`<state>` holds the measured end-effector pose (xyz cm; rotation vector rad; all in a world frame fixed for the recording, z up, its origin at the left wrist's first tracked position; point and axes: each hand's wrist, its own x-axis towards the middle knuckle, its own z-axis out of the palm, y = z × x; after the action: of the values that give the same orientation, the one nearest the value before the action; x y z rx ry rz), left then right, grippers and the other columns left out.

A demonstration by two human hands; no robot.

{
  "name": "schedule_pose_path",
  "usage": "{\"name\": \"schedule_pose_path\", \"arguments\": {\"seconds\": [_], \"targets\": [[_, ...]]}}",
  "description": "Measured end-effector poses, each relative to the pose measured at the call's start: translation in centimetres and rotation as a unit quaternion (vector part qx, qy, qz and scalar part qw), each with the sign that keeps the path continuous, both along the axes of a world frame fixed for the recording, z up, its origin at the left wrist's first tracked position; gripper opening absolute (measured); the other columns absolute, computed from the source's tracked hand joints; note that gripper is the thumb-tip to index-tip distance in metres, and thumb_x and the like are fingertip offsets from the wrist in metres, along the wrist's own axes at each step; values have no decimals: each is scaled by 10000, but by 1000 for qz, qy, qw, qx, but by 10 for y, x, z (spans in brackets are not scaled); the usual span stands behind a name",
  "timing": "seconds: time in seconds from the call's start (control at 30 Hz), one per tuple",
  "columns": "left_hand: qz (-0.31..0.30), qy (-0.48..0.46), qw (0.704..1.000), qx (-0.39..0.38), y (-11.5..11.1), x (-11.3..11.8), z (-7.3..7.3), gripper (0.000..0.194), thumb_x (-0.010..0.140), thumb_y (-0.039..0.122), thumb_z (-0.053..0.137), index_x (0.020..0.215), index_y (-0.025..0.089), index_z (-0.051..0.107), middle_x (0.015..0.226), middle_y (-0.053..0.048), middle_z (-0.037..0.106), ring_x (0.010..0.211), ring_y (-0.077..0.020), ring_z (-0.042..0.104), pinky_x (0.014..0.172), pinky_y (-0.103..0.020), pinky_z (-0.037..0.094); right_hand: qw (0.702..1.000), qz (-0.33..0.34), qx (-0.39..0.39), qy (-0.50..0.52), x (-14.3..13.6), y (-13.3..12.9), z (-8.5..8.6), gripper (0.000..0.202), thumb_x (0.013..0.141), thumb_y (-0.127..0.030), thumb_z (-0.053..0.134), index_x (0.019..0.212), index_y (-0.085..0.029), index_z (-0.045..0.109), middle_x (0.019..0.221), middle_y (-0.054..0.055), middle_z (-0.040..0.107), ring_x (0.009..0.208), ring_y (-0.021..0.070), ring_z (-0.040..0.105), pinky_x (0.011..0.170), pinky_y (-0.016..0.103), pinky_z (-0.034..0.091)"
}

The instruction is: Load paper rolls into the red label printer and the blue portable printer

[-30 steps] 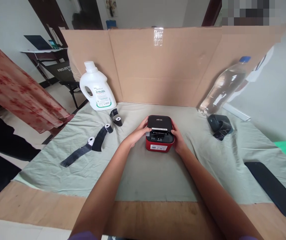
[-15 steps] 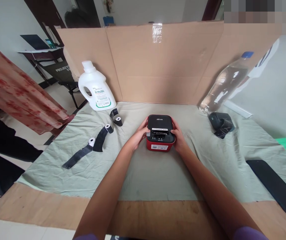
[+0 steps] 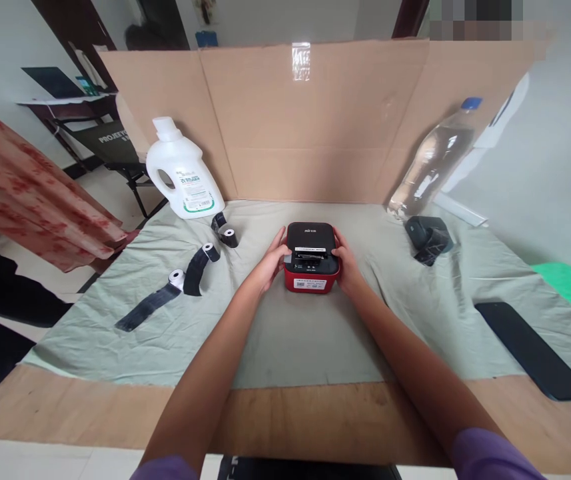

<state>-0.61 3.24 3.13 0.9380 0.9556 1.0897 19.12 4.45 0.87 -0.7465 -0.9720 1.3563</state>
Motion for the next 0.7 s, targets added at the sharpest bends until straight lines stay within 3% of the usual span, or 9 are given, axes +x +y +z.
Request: {"name": "schedule_pose_path", "arguments": {"seconds": [0.13, 0.53, 0.7], "targets": [[-8, 13, 1000, -8, -1, 0, 3, 893, 740, 242, 566, 1554, 410, 240, 1489, 68, 502, 1216, -185, 580, 968, -306, 476, 999, -31, -39, -3, 1, 1, 1, 661, 648, -235, 597, 1302, -326, 561, 1363, -26, 607, 1289, 270, 530, 1144, 494, 379], [-6, 27, 1000, 13, -3, 1, 2, 889, 746, 253, 549, 1557, 413, 222, 1497, 74, 490, 1213, -174, 580, 980, -303, 464, 999, -40, -8, -14, 4, 6, -6, 672, 648, -234, 615, 1314, -315, 570, 1383, -17, 597, 1288, 256, 536, 1124, 452, 404], [-5, 46, 999, -1, -3, 1, 7, 853, 754, 264, 559, 1546, 402, 272, 1492, 76, 498, 1191, -175, 593, 956, -291, 463, 1000, -4, 20, -9, 3, 2, -5, 625, 686, -289, 615, 1310, -304, 586, 1357, -18, 626, 1301, 265, 532, 1123, 453, 411]]}}
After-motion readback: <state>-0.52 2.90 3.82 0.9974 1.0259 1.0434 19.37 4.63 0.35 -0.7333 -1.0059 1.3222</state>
